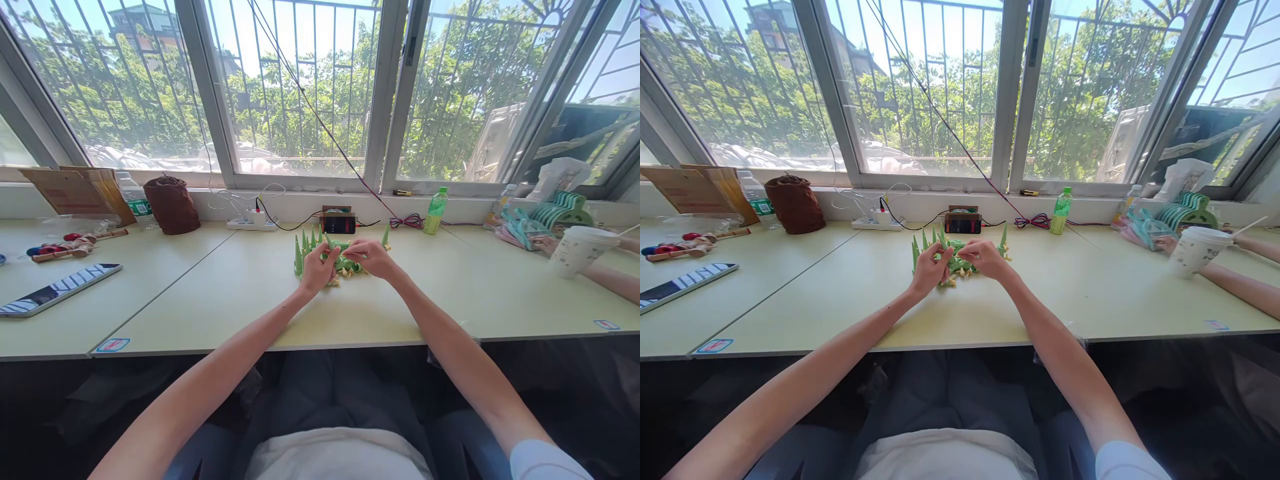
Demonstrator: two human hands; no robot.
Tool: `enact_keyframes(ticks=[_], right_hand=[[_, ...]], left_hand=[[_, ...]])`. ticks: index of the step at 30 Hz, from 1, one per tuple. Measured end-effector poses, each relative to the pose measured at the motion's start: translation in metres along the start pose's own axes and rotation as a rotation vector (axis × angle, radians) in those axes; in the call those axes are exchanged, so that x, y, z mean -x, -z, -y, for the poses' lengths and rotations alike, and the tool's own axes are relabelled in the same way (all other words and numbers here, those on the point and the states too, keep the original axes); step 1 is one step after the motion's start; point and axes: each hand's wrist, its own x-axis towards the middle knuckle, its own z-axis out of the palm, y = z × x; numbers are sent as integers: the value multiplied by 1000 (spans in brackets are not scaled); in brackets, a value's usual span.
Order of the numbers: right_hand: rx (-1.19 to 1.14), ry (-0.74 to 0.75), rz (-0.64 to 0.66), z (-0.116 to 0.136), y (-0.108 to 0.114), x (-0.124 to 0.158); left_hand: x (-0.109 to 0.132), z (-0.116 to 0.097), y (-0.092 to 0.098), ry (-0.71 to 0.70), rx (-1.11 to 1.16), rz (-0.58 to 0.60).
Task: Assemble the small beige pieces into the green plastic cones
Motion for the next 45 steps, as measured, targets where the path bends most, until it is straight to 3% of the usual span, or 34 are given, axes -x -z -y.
enact_keyframes(ticks=[15,25,34,39,45], right_hand=[[37,73,-16,-4,-3,2],[-2,-30,17,1,-5,2],[-227,-224,122,10,-1,3],[-263,-253,110,5,-3,3],[-252,-210,41,-3,-8,1]], left_hand=[[2,-1,0,-35,-72,-19],[1,11,1,-150,-137,27],[1,13,3,-261,-213,43],[1,10,2,-238,-183,34],[2,0,0,-64,-84,2]])
